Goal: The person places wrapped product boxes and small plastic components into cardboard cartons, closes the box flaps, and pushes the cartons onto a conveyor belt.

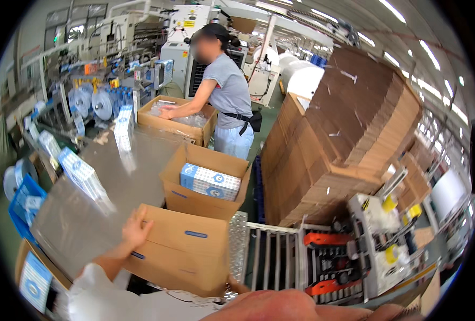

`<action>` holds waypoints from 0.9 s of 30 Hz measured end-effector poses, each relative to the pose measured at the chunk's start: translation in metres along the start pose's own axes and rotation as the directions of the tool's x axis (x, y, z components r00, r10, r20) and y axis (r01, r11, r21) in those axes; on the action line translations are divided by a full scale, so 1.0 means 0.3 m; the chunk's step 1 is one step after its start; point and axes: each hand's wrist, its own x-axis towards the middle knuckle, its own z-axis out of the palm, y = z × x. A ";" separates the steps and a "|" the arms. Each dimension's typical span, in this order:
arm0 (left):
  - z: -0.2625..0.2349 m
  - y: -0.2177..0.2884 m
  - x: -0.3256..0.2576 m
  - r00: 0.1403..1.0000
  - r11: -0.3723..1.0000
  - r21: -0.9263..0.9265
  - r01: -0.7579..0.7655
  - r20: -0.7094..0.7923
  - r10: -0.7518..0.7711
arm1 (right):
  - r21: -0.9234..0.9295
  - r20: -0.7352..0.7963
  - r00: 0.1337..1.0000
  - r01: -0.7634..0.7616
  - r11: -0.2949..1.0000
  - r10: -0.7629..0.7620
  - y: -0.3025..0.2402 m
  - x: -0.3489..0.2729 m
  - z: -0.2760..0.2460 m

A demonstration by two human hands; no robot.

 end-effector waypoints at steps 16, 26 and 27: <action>0.204 0.002 -0.194 0.708 0.098 -0.719 0.688 0.695 0.128 | 0.202 0.250 0.923 0.245 0.948 -0.292 -1.084 -0.853 -0.589; 0.251 -0.019 -0.066 0.956 0.815 -0.578 0.035 0.258 0.142 | -0.883 0.370 0.677 0.469 -0.014 -0.636 -1.033 -0.668 -0.224; 0.206 0.014 -0.042 0.949 0.774 -0.633 -0.001 0.244 0.201 | -0.880 0.462 0.598 0.403 -0.253 -0.655 -0.895 -0.596 -0.418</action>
